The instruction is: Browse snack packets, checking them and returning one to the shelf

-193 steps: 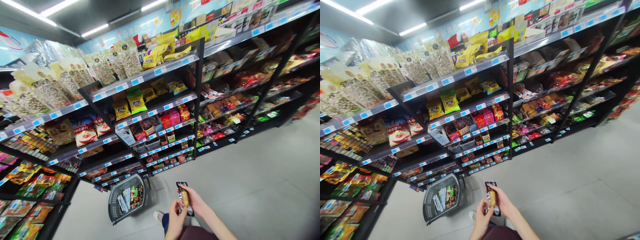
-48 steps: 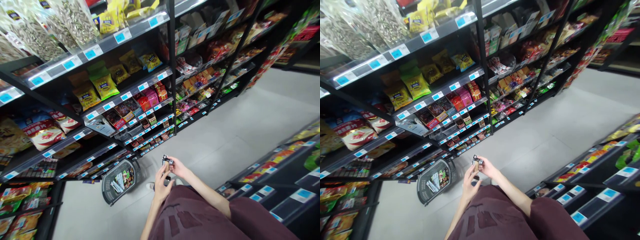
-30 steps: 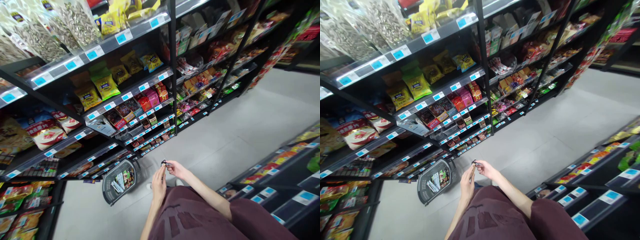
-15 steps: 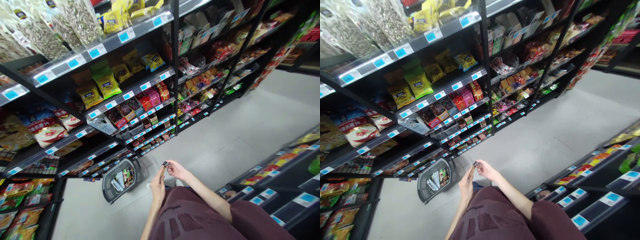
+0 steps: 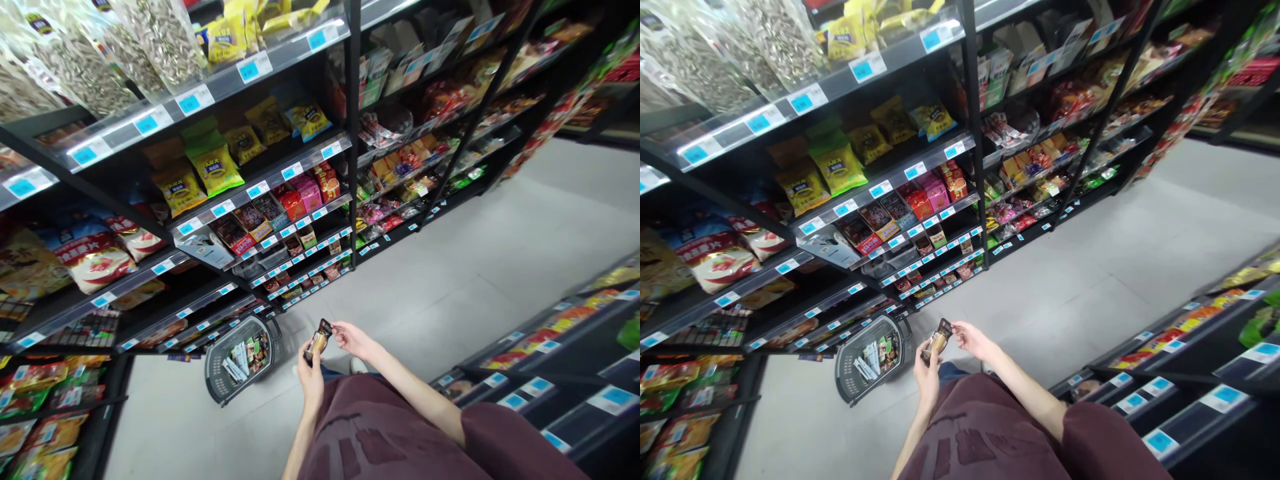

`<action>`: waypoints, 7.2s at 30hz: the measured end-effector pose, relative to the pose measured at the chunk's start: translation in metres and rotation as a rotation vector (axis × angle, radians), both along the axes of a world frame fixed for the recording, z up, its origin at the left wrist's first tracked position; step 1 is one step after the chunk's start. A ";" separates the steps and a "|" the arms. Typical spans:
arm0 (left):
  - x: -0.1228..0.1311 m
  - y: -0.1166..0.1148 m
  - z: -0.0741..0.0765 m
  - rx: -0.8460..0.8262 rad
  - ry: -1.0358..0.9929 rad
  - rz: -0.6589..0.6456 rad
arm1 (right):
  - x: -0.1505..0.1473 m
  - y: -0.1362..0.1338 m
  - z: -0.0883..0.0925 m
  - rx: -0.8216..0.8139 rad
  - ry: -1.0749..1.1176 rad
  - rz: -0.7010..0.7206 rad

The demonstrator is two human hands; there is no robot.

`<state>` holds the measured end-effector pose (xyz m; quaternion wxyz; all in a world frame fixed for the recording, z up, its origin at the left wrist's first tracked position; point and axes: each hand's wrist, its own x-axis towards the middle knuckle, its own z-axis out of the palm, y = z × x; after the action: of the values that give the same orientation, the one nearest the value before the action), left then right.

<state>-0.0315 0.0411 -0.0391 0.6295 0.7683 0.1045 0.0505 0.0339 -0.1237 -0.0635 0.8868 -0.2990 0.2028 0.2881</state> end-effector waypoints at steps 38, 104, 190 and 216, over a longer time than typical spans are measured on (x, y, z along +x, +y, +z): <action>0.000 -0.009 -0.020 -0.455 0.183 -0.142 | -0.009 0.009 0.003 -0.307 -0.306 0.051; 0.000 0.001 -0.038 -0.300 0.157 -0.131 | -0.015 0.015 0.012 -0.524 -0.518 0.199; -0.001 0.003 -0.042 -0.310 0.192 0.007 | -0.012 0.012 0.017 -0.608 -0.503 0.142; -0.007 0.019 -0.036 -0.645 0.279 0.313 | 0.005 0.030 0.002 -0.581 -0.462 0.374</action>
<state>-0.0382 0.0598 -0.0751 0.8034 0.5049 0.3156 0.0056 0.0386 -0.0933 -0.0615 0.7202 -0.6253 0.0136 0.3002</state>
